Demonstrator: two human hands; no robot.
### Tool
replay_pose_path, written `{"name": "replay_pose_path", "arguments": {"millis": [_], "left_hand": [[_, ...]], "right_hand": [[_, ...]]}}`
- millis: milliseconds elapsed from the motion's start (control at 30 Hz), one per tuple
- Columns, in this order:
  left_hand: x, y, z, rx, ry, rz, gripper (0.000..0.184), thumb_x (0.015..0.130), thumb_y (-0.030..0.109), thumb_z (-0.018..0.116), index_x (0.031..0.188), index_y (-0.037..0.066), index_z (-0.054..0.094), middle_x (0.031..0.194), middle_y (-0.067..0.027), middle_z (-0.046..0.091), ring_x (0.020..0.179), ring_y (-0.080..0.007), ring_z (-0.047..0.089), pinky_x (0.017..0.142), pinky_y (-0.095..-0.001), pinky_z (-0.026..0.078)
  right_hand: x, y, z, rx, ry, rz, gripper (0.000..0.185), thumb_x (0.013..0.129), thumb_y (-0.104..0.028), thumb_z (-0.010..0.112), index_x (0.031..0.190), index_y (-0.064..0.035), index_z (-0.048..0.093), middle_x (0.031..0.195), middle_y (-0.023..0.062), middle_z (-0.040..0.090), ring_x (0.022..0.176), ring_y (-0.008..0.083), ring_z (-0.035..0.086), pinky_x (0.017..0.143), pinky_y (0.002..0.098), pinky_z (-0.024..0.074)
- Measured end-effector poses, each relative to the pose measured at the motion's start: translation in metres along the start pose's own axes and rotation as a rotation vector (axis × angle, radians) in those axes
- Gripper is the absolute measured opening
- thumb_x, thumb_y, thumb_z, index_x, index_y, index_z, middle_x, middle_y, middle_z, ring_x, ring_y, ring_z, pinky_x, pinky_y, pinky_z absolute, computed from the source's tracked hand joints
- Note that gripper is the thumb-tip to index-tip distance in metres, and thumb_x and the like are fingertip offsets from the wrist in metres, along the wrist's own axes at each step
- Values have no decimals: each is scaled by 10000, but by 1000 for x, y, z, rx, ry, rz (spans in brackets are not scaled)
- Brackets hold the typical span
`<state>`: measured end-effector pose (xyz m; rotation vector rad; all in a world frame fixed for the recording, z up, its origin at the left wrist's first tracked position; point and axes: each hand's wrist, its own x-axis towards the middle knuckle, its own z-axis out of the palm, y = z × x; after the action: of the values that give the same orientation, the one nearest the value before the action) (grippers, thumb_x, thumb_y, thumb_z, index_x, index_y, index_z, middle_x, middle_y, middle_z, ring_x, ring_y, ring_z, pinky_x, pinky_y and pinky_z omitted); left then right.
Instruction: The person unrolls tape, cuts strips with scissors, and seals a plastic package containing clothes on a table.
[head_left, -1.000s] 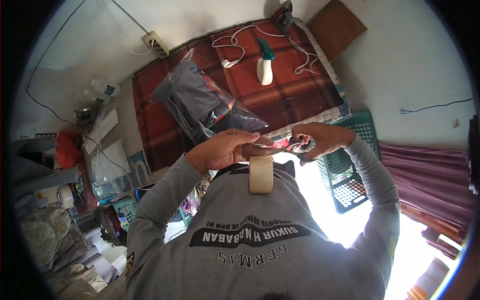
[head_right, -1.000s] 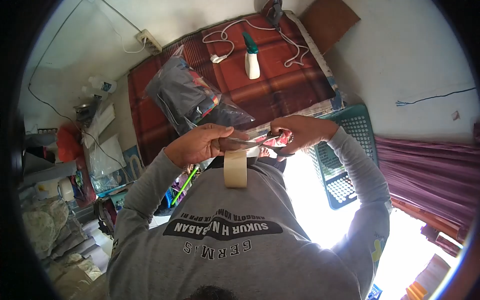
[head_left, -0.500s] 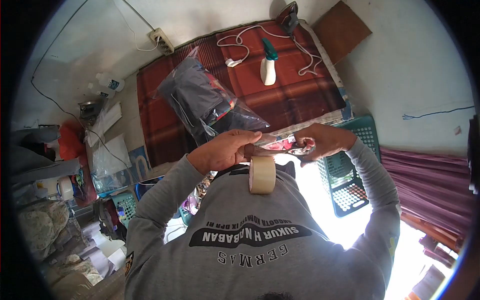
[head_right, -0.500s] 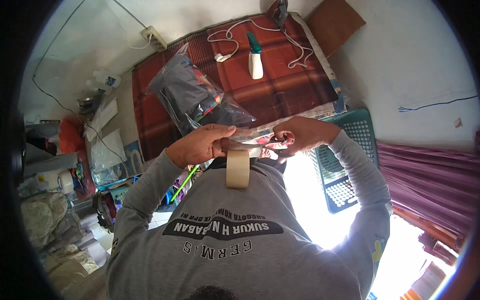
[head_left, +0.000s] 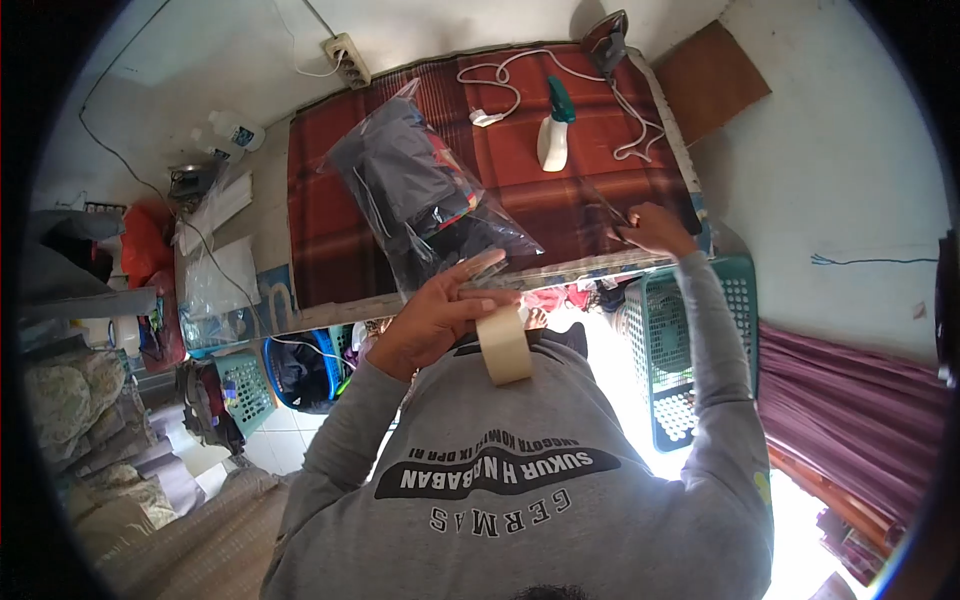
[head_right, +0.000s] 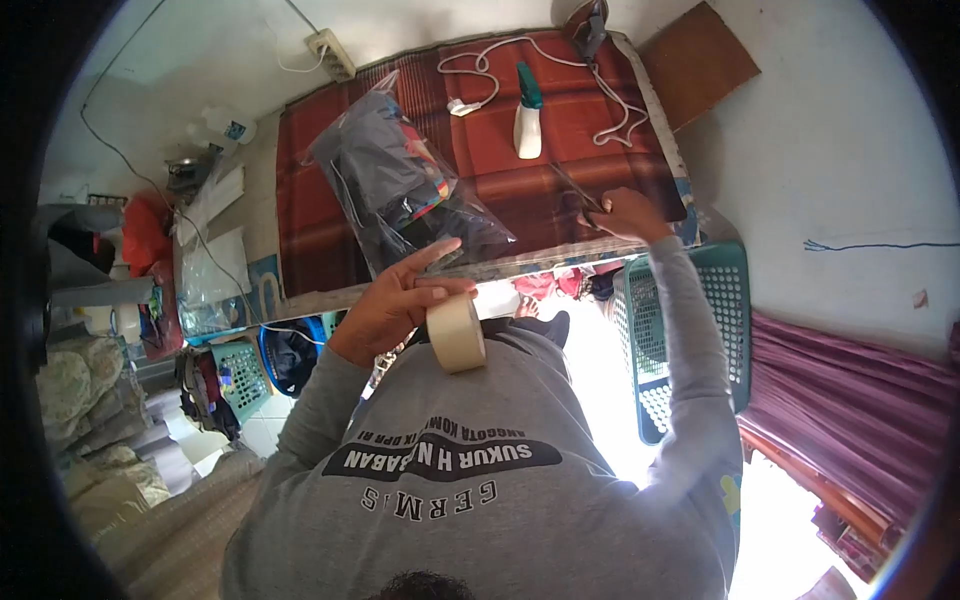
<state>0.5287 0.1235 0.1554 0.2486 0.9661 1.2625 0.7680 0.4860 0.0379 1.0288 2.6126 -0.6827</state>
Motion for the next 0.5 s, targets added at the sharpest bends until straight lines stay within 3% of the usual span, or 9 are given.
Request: {"name": "replay_pose_path", "arguments": {"millis": [67,133,233,300,367,433,500], "left_hand": [[-7,-18,-8,-55,74,55,778,995,6,702,1678,48,332,1313,-261,734,1280,-312,702,1127,-427,543],[-17,-30,-9,-107,150,110,774,1001,8,696,1679,47,325,1307,-259,737,1266,-317,711,1117,-432,553],[-34,-41,-8,-88,251,250,798,1004,-2,691,1692,53,291,1294,-263,744,1259,-283,714,1137,-406,530],[-45,-45,-7,177,397,367,803,1012,6,684,1701,68,276,1232,-237,776,1272,-296,710,1155,-411,510],[-51,-43,-4,299,415,412,798,1019,7,673,1705,76,270,1211,-225,787,1285,-294,703,1161,-414,497],[-54,-43,-4,429,427,456,794,1027,8,662,1710,84,264,1190,-213,797,1299,-292,697,1167,-416,484],[-51,-39,-9,641,322,442,786,1039,16,639,1718,94,251,1164,-182,811,1312,-286,691,1171,-422,464]], "right_hand": [[29,-3,30,12,-4,85,544,851,-590,836,837,-51,763,884,211,756,885,407,754,800,480,577],[62,3,69,32,82,281,508,863,-522,827,987,-30,807,1061,261,787,1041,463,757,909,548,594],[86,4,93,47,119,298,510,862,-514,824,1007,-25,813,1081,248,787,1066,458,753,940,531,596],[87,10,91,52,83,260,522,861,-513,825,1037,-22,806,1099,247,784,1073,458,748,939,534,594],[79,-2,81,51,50,221,536,860,-512,825,1067,-18,798,1118,247,780,1081,458,743,938,537,592],[40,-45,60,181,225,147,516,889,-455,826,1167,-24,764,1120,198,792,1069,380,765,939,480,601],[10,-80,66,766,-3,-115,460,974,-379,766,1275,-35,717,1150,130,783,1041,260,749,943,411,594]]}}
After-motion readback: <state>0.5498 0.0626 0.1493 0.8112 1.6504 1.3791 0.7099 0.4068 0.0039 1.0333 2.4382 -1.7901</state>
